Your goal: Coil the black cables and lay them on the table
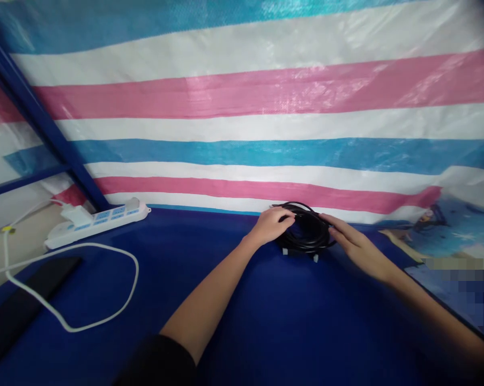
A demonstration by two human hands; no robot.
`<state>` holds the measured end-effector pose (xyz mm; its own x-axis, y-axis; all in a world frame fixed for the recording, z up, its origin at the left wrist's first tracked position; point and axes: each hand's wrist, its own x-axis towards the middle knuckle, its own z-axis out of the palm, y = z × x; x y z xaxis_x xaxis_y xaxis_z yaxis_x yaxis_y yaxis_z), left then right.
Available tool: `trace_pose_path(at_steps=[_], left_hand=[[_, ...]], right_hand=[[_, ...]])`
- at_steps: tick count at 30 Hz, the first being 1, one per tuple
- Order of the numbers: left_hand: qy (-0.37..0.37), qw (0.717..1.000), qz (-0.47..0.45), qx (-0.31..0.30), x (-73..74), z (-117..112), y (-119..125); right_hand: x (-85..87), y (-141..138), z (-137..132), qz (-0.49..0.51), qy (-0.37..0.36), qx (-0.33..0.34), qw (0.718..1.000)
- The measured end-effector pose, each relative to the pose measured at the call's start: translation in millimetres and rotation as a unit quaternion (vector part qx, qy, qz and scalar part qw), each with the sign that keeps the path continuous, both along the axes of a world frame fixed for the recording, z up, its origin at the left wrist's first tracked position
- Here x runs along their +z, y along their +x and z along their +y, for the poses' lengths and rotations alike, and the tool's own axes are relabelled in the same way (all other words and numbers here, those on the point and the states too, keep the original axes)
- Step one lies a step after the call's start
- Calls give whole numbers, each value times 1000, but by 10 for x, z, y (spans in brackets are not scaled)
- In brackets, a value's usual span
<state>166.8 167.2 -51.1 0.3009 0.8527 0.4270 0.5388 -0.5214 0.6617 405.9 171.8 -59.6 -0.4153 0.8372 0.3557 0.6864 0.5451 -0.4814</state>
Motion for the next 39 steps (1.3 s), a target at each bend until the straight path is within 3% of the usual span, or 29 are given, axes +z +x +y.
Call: trace_pose_path(at_steps=[3,7,12,15,21,26,32,36,39], left_hand=[[-6,1000,-9,-17,-7,-97,-76],[-33,999,-26,6,-29,-205,-205],[-83,994,-45,51,-43,-222,-287],[-85,992,-61,63,-44,-234,-227],[-124,979,-58,148,-21,-205,0],[-215,950,25,227,139,-27,24],[-199,951,113,209,222,74,-46],[-174,956,110,211,157,38,-40],[-163,965,85,188,129,11,-55]], right_hand=[[-68,-141,43,29,-13,-47,998],[-130,-317,106,40,-23,-117,992],[-88,-392,231,16,-51,-219,974],[-47,-401,297,7,-58,-244,968],[32,-534,316,41,18,-201,979],[82,-628,500,56,27,-144,988],[0,-548,623,43,-36,-43,998],[-5,-456,598,35,-60,25,997],[-26,-449,570,28,-57,40,997]])
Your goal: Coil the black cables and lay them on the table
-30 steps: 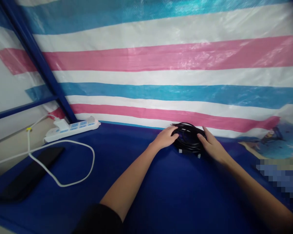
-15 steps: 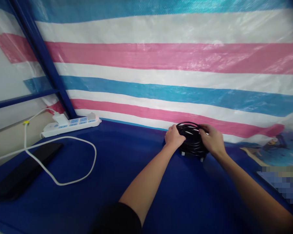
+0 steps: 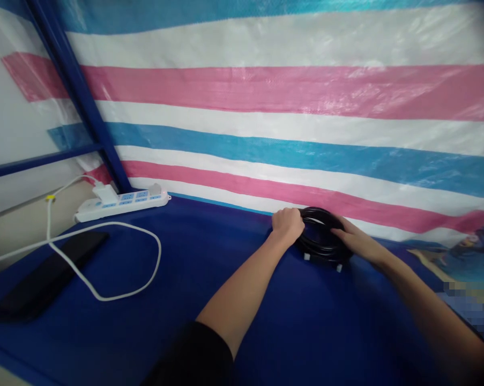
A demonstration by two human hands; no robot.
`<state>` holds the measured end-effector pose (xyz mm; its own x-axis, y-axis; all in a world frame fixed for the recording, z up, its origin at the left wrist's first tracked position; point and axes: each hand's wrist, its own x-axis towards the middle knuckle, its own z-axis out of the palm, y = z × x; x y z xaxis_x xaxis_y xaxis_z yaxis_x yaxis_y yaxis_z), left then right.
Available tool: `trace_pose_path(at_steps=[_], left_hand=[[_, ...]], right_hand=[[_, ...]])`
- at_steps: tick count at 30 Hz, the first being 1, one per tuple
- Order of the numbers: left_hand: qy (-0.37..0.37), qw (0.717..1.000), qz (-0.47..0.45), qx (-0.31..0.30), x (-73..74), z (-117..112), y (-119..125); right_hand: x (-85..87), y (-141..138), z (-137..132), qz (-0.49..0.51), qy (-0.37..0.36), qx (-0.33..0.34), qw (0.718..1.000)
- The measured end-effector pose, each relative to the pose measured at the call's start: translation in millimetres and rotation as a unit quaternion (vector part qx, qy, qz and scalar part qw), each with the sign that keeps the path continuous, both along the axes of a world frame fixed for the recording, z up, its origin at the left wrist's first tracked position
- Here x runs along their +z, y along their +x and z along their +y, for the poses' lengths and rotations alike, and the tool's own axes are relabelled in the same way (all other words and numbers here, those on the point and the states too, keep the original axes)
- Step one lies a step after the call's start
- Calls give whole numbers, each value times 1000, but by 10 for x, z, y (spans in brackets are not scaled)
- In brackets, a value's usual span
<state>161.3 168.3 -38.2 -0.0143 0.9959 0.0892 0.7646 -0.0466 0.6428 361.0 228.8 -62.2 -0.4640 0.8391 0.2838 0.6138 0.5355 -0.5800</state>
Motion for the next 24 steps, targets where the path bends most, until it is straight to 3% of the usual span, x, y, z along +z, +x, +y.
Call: trace_pose_path(at_steps=[6,10,12,17,21,24], left_hand=[[78,993,-63,-53,0,-177,-262],[113,991,-55,-38,-76,-469,-678],[118,992,-38,-24,-150,-667,-909],[118,993,18,-21,-315,-1269,-1246],[120,987,64,-89,-333,-1715,-1235],[112,984,73,-119,-306,-1904,-1171]], right_hand=[[-11,-54,-122,-2,72,-42,997],[95,-75,-315,8,157,-114,981],[147,-163,-479,13,198,-119,973],[87,-676,-1181,-8,247,2,969],[-98,-1072,-1764,-57,201,184,960],[-161,-1180,-1970,-58,154,231,959]])
